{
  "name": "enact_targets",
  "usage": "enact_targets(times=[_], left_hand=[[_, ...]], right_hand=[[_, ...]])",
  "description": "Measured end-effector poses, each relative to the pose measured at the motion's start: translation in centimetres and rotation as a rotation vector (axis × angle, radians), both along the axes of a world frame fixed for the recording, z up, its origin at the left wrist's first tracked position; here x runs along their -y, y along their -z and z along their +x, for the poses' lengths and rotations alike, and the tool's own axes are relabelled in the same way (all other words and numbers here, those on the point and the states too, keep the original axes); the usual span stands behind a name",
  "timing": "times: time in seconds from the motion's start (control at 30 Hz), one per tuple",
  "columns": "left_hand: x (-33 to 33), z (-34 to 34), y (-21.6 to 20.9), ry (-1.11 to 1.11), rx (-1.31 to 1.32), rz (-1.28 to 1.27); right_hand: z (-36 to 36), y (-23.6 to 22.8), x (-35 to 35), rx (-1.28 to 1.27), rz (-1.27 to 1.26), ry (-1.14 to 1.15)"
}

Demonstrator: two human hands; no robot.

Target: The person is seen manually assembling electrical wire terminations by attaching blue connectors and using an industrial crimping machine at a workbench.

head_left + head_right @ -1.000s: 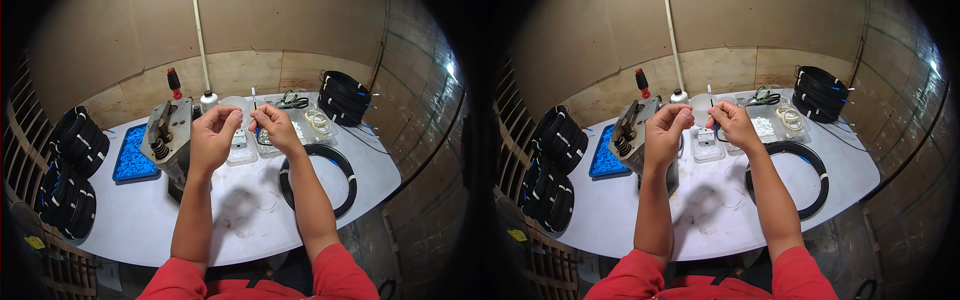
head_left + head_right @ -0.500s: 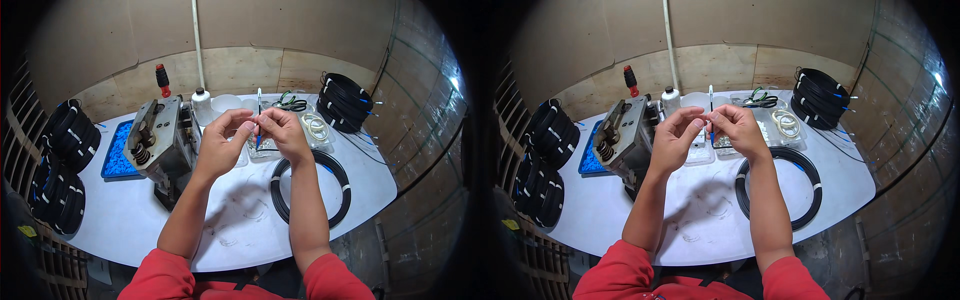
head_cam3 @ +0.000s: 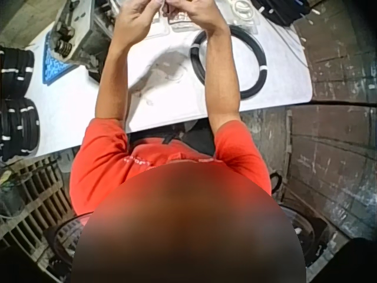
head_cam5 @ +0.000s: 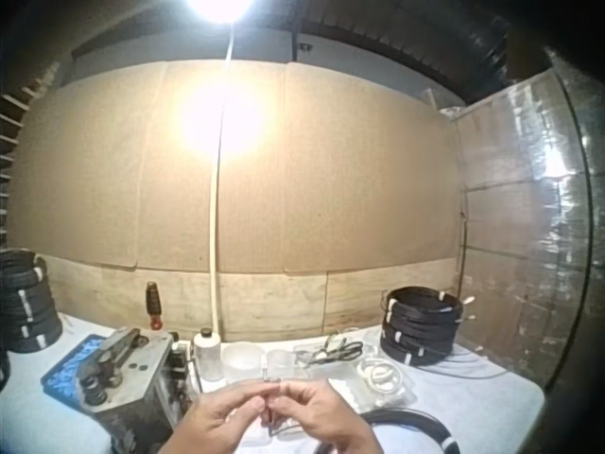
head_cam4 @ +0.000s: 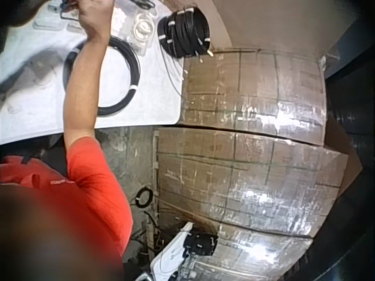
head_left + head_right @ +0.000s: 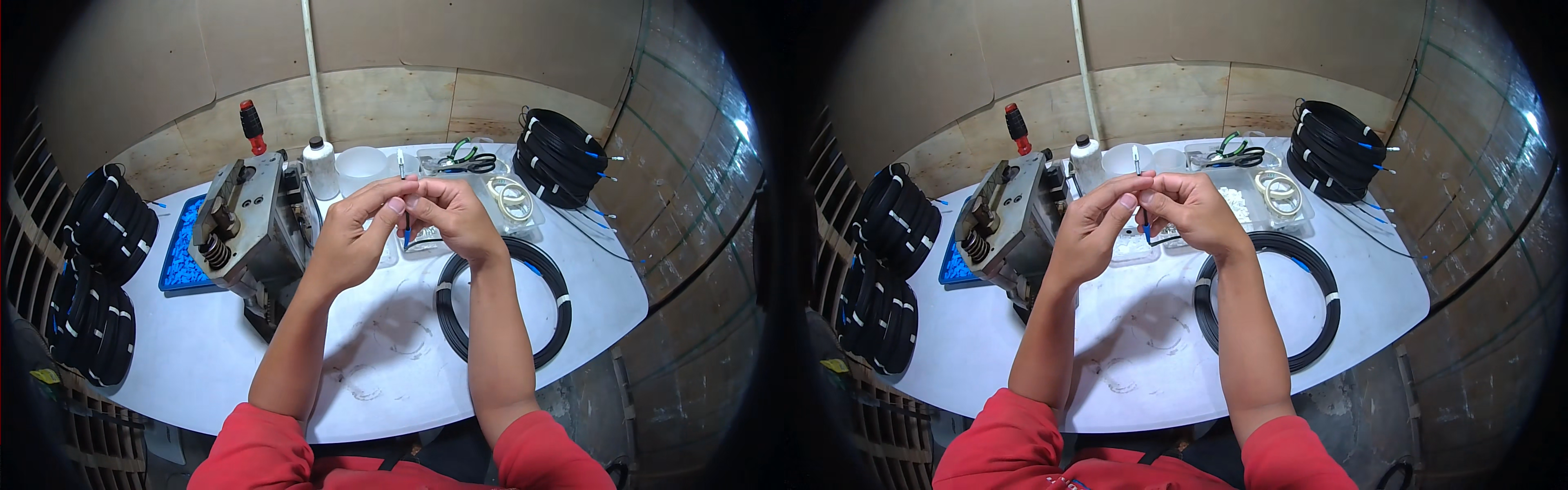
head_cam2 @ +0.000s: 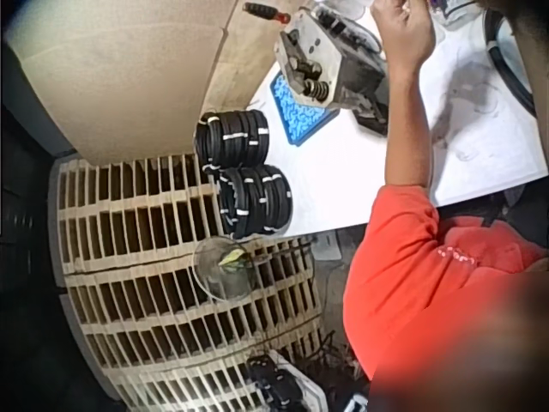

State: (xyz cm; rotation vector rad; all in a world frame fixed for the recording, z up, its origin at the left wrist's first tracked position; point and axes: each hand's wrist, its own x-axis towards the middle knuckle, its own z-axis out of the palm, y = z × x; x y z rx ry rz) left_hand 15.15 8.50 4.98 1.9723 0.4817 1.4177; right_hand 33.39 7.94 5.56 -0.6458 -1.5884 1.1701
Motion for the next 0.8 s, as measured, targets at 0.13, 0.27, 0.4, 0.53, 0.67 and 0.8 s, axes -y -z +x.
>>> enact_targets(times=[0.13, 0.27, 0.4, 0.53, 0.67, 0.8], left_hand=[[0.7, 0.1, -0.5, 0.025, -0.002, -0.092], [0.1, -0.2, -0.1, 0.046, -0.042, -0.038], [0.1, 0.0, 0.1, 0.029, -0.002, -0.052], [0.1, 0.3, -0.1, -0.039, 0.181, -0.195], [-0.5, 0.1, 0.5, 0.05, 0.133, -0.407], [-0.4, 0.2, 0.5, -0.008, 0.16, -0.408]], right_hand=[[0.0, 0.1, 0.1, 0.038, -0.018, 0.004], [-0.2, 0.5, 0.0, 0.049, 0.003, 0.008], [-0.2, 0.6, -0.3, 0.053, 0.016, 0.03], [0.0, 0.1, 0.0, 0.066, 0.015, 0.016], [0.0, 0.3, 0.0, 0.108, -0.012, -0.008], [-0.3, 0.4, -0.1, 0.12, -0.007, -0.036]])
